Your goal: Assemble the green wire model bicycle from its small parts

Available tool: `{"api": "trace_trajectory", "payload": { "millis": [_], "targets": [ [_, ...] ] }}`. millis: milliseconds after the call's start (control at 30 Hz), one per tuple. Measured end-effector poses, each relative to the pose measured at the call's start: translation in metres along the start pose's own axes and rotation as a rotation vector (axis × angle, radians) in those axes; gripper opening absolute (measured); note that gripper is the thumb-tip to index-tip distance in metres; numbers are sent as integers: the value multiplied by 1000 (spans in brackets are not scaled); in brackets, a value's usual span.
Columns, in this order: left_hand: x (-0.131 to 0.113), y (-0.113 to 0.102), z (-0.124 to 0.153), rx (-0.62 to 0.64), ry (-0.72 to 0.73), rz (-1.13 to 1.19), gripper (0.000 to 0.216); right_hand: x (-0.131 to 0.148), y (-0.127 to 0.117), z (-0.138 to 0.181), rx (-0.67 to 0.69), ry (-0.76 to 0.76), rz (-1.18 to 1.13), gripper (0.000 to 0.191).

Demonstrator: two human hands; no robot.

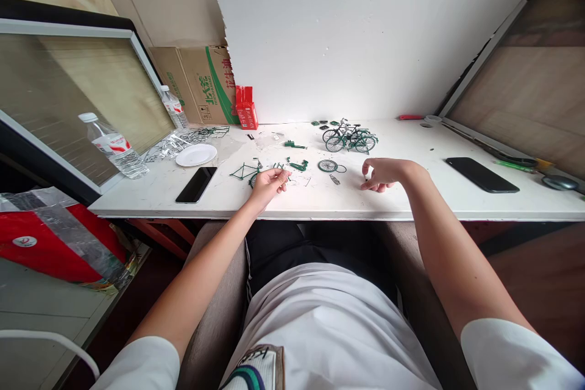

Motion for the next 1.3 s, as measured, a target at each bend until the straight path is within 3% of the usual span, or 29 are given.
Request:
{"api": "trace_trajectory", "payload": {
  "millis": [267, 433, 533, 600, 700, 833, 900, 967, 1067, 1200, 1300],
  "targets": [
    [-2, 1, 0, -6, -2, -24, 49, -10, -10, -6, -74, 31, 83, 73],
    [-2, 5, 2, 40, 44, -122, 48, -6, -13, 2, -100, 36, 129, 55],
    [-2, 8, 4, 63, 85, -211, 45, 10, -18, 7, -197, -24, 180, 38],
    [-2, 9, 5, 63, 117, -264, 42, 30, -23, 13, -322, -125, 201, 24],
    [-4, 9, 5, 55, 162, -325, 40, 68, -20, 25, -412, -408, 35, 24],
    [-10, 11, 7, 38, 246, -453, 36, 109, 13, 30, -125, -764, -395, 44],
    [-16, 13, 9, 26, 311, -523, 32, 122, 26, 29, -99, -854, -568, 50],
    [-21, 15, 11, 17, 355, -564, 28, 129, 34, 24, -208, -867, -676, 53],
    [-22, 16, 13, 18, 370, -581, 24, 128, 38, 30, -521, -892, -774, 52],
    [-21, 17, 14, 26, 359, -588, 20, 131, 44, 42, -684, -952, -739, 39],
    [-21, 18, 14, 27, 355, -598, 18, 127, 41, 42, -711, -942, -770, 38]
  ]
}}
Point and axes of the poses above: each hand's wrist, its own z-axis away from the middle knuckle, its own y-axis out of the palm, x = y × z, the point moved 9 cm from there along -z, towards the middle knuckle, and after that the axes turned 8 degrees about y, right-handed, at the moved point
